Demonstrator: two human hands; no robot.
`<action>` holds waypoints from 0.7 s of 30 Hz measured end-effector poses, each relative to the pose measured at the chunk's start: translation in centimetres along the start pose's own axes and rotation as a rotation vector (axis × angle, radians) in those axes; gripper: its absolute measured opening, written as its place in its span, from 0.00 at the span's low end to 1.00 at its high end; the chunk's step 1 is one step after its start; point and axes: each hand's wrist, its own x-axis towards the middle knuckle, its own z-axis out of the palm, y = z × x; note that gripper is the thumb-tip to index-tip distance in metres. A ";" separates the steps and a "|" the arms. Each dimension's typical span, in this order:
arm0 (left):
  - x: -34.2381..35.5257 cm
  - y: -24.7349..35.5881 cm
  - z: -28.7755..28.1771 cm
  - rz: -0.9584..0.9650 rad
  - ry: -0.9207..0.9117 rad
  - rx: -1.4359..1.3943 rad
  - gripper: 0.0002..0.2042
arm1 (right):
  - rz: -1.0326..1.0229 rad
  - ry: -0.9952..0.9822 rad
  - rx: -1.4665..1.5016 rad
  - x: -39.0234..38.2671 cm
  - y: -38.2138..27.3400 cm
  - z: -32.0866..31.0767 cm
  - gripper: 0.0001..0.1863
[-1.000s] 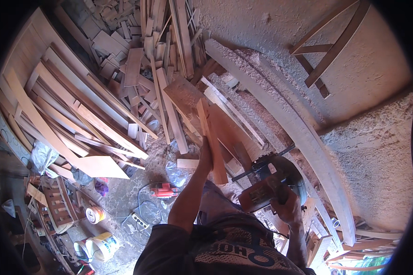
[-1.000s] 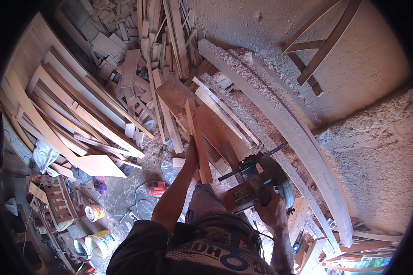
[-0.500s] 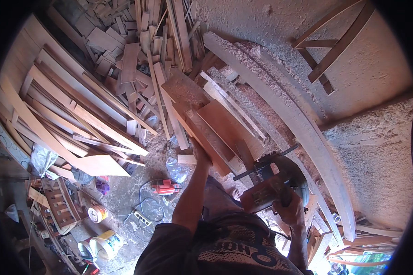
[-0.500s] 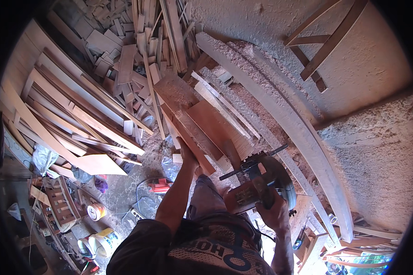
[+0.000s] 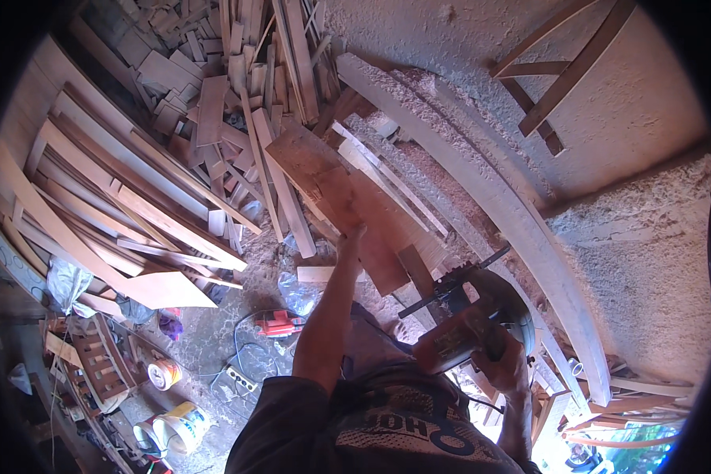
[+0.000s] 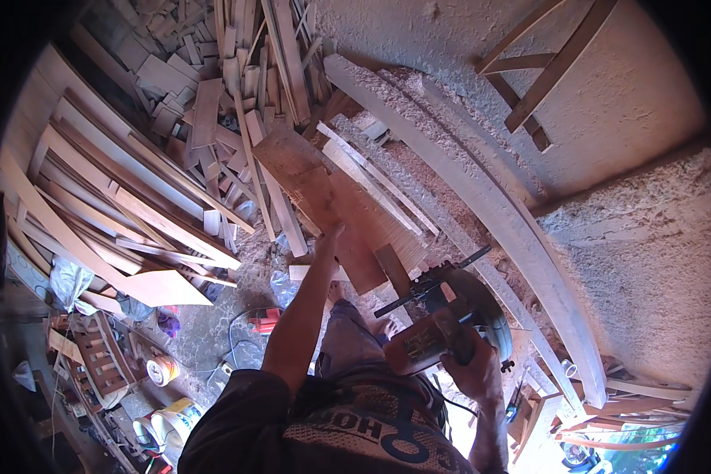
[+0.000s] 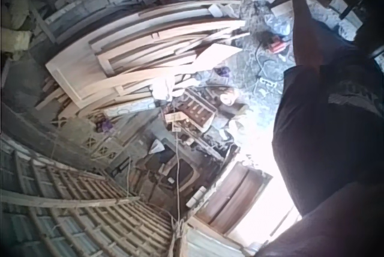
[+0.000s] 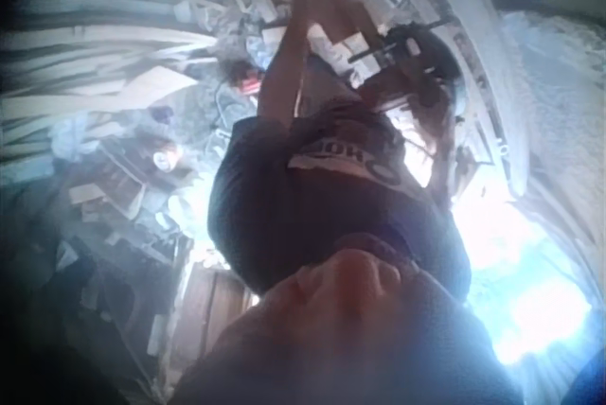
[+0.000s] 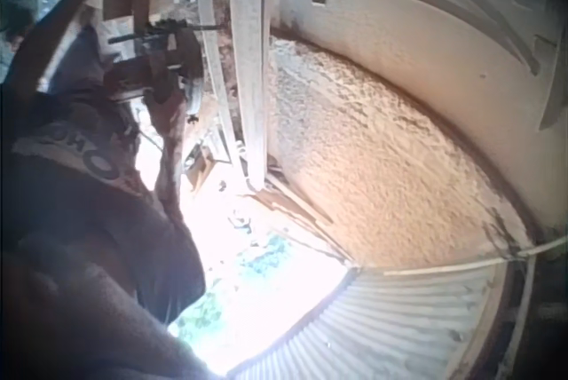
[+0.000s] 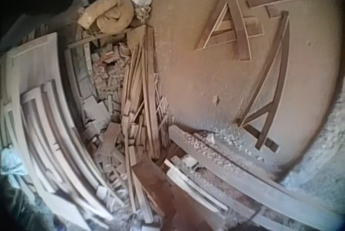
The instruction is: The person uses a handheld circular saw to cut several pieces of light-colored wood in a cluttered workshop. They repeatedly pick up planks, position them on a makeshift support, cut them, and then move the cut pieces aside.
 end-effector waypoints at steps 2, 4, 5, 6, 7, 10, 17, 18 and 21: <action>0.4 1.2 -0.6 -0.093 -0.097 -0.130 0.28 | -0.031 0.026 0.111 -0.6 1.3 -0.3 0.29; 0.4 1.6 -0.8 -0.147 -0.168 -0.181 0.27 | -0.015 0.053 0.113 -1.4 0.9 -0.9 0.29; 0.5 1.6 -1.0 -0.171 -0.200 -0.207 0.27 | -0.009 0.063 0.114 -1.8 0.3 -1.2 0.28; 0.4 1.5 -1.1 -0.155 -0.223 -0.222 0.27 | 0.023 0.073 0.155 -2.2 -0.2 -1.5 0.28; 0.3 1.5 -1.2 -0.140 -0.247 -0.234 0.27 | 0.056 0.084 0.198 -2.7 -0.8 -1.6 0.27; 0.4 1.1 -0.7 -0.112 -0.283 -0.257 0.27 | 0.114 0.106 0.275 -3.3 -0.2 -1.9 0.25; 1.0 0.1 -6.1 0.177 -0.376 -0.140 0.34 | 0.064 0.148 0.359 -4.3 1.9 -2.6 0.22; 0.7 0.2 -7.5 0.185 -0.360 -0.144 0.34 | 0.056 0.130 0.352 -4.3 2.1 -2.8 0.22; -3.4 0.8 -8.1 0.198 -0.341 -0.207 0.34 | 0.031 0.122 0.346 -4.4 3.2 -3.3 0.23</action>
